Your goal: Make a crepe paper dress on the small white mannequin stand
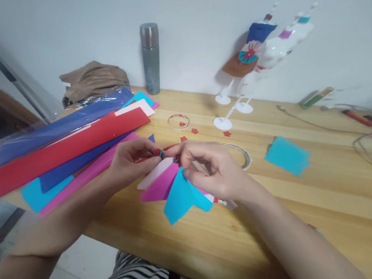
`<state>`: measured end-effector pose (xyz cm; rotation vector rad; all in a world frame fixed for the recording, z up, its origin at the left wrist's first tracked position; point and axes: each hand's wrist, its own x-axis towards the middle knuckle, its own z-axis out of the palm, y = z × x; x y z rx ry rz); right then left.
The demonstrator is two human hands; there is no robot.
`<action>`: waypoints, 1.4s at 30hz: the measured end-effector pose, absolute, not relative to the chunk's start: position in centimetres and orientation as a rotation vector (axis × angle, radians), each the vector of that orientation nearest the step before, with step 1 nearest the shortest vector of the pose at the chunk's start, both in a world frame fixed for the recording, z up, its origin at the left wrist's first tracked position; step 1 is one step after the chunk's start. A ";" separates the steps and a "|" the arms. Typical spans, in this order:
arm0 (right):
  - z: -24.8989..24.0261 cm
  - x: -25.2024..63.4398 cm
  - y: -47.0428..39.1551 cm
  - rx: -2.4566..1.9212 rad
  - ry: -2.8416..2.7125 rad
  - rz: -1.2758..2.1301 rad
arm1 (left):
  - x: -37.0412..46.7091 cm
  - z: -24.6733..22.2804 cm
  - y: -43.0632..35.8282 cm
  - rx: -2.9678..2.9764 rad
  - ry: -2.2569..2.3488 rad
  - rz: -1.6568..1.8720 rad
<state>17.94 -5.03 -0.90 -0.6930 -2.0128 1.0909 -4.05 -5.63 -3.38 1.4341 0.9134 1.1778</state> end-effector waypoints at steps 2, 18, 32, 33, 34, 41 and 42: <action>-0.9 18.0 -5.0 -0.697 -2.001 1.112 | -4.0 -3.3 -5.6 1.435 0.910 1.174; -1.2 18.3 -4.6 -0.717 -2.056 1.071 | -4.6 -3.2 -5.0 1.318 0.889 1.054; -1.6 18.1 -4.7 -0.733 -1.905 1.368 | -4.2 -3.1 -5.8 1.488 0.952 1.140; -1.5 18.1 -4.7 -0.735 -1.911 1.356 | -4.2 -3.1 -5.8 1.489 0.954 1.142; -1.5 18.0 -4.7 -0.734 -1.917 1.340 | -4.2 -3.1 -5.8 1.488 0.959 1.146; -1.7 18.0 -4.2 -0.822 -1.894 1.186 | -4.2 -2.9 -5.9 1.394 0.899 1.124; -1.8 18.0 -4.2 -0.866 -1.884 1.174 | -4.2 -2.9 -5.9 1.361 0.873 1.121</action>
